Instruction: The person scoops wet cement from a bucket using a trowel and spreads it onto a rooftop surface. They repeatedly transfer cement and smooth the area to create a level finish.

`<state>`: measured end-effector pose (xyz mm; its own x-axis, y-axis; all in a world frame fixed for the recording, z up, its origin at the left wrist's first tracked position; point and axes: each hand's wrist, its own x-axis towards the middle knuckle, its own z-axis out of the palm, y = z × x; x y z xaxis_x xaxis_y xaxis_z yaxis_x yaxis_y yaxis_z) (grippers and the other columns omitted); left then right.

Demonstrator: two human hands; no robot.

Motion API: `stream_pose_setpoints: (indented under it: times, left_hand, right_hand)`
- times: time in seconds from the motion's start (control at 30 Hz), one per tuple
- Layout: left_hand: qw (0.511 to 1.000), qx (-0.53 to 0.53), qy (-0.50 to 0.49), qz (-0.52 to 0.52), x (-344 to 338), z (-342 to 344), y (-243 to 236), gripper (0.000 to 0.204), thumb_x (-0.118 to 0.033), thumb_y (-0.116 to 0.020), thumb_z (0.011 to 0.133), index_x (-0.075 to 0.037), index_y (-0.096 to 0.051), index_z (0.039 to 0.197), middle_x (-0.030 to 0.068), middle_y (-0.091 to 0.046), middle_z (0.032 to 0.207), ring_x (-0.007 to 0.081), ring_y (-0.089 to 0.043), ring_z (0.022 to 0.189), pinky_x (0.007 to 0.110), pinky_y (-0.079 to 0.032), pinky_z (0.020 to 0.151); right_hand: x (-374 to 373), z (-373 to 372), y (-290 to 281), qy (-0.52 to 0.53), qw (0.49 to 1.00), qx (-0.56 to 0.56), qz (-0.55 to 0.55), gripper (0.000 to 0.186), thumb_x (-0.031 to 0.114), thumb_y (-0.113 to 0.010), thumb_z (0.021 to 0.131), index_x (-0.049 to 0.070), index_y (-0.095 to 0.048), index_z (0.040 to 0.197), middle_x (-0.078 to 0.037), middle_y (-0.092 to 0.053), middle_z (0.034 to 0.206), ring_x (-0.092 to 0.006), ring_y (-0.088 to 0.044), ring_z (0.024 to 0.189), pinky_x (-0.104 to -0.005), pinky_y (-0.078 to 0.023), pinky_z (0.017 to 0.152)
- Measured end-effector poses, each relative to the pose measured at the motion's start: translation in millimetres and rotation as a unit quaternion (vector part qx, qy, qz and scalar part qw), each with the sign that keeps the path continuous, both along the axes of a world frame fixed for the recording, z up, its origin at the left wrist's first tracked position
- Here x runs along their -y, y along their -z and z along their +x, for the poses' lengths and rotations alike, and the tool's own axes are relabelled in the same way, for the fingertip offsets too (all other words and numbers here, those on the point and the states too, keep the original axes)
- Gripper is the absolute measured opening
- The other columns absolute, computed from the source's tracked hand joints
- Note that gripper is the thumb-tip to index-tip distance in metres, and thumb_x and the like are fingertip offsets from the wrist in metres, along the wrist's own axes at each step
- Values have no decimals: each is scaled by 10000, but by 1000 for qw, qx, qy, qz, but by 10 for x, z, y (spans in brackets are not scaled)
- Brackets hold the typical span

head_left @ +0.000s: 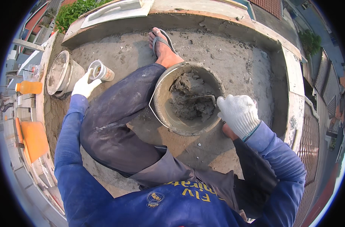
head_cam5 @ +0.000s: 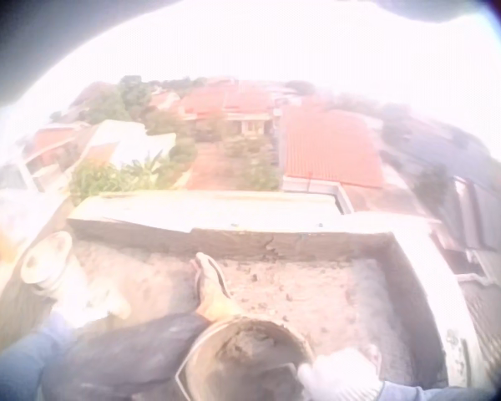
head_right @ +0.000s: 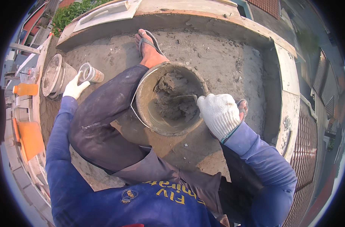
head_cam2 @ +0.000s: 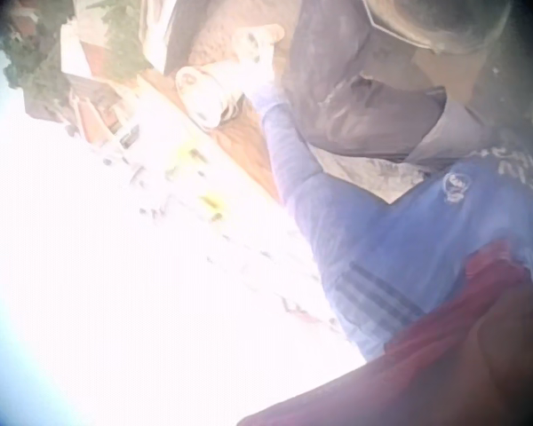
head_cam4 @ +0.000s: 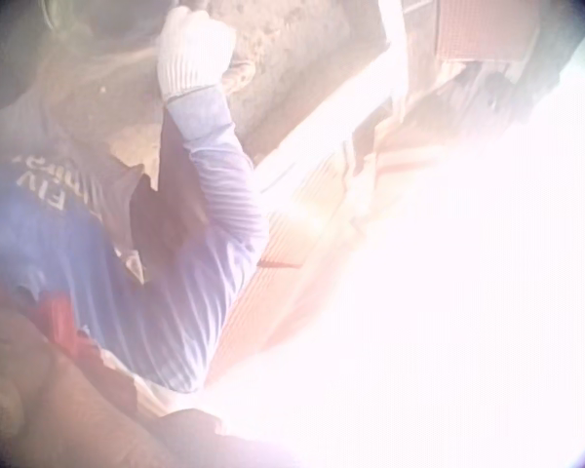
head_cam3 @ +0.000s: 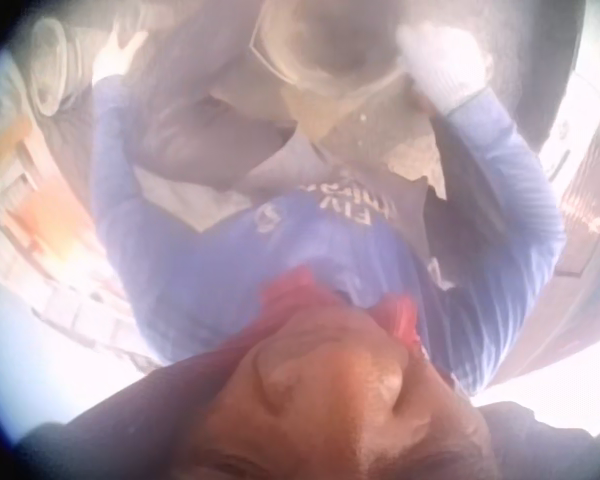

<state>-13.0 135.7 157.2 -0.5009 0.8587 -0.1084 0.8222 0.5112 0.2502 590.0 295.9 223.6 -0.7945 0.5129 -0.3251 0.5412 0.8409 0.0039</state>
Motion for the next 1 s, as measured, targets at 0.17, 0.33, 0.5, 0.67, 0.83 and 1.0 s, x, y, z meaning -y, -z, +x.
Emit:
stream_pose_setpoints:
  times: [0.17,0.33,0.5,0.67,0.83,1.0]
  left_hand:
    - [970,193,-68,129,30,1172,-1203,487,-307,-713,1096,18,-699,1458,178,-773,1293,200,-749,1093,342,-601,981]
    - [720,630,-274,97,466,3305,-577,792,-500,-647,1135,38,-432,1675,237,-476,1697,354,-514,1541,498,-449,1233]
    - [705,575,-314,272,-106,3776,425,504,-390,-668,1153,14,-674,1454,91,-736,1352,174,-671,1158,340,-538,1038]
    - [726,539,-237,356,-367,3810,298,471,-336,-603,1188,23,-658,1487,89,-724,1392,158,-657,1176,338,-535,1045]
    - [824,484,-94,280,-627,3971,-88,465,-314,-572,1193,66,-696,1432,137,-759,1349,200,-668,1225,364,-513,1108]
    - [862,446,70,233,-853,4240,-94,450,-283,-606,1167,49,-688,1460,224,-735,1437,294,-684,1325,407,-489,1181]
  right_hand:
    - [64,61,-689,-2,997,-23,75,271,287,-814,863,100,-763,1053,-142,-732,872,-347,-792,827,-481,-605,695]
    - [-369,28,-534,-56,983,-106,139,214,250,-786,906,76,-767,1029,-147,-752,883,-358,-786,795,-476,-606,690]
    - [-322,-589,321,-4,997,-68,26,202,180,-808,807,114,-899,975,-153,-844,986,-362,-827,918,-455,-651,845]
    - [269,-74,5,25,998,-22,-47,399,328,-799,878,75,-786,1186,-217,-775,1137,-369,-781,1077,-492,-621,917]
    - [159,294,-700,186,980,54,-38,559,436,-778,948,67,-703,1362,-263,-724,1258,-404,-735,1192,-536,-584,997]
    - [138,1076,910,298,942,-152,-32,420,339,-706,1021,141,-718,1392,-231,-731,1273,-474,-700,1170,-560,-541,1072]
